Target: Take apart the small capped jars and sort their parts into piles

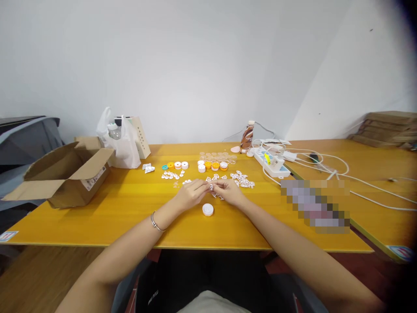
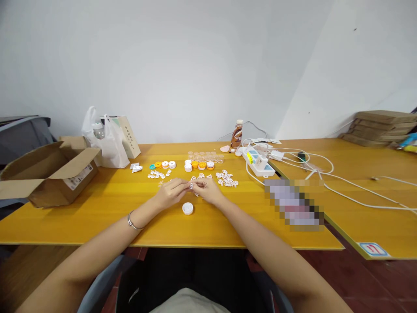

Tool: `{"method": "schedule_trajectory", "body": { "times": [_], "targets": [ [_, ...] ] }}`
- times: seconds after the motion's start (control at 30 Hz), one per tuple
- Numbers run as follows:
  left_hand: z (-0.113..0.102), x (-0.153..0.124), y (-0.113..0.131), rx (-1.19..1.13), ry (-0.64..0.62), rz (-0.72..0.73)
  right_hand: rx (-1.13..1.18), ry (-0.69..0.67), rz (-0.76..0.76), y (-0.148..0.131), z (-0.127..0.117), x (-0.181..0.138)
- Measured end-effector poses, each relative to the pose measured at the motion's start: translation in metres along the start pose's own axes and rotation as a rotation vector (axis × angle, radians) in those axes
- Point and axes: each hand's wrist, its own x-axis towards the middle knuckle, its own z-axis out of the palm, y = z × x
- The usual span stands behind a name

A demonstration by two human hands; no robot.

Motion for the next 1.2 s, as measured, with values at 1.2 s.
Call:
{"method": "schedule_trajectory", "body": {
  "times": [1.2],
  "targets": [
    [0.007,-0.003,0.007,-0.264,-0.028,-0.239,0.211,0.173,0.198,0.001,0.012,-0.007]
  ]
}}
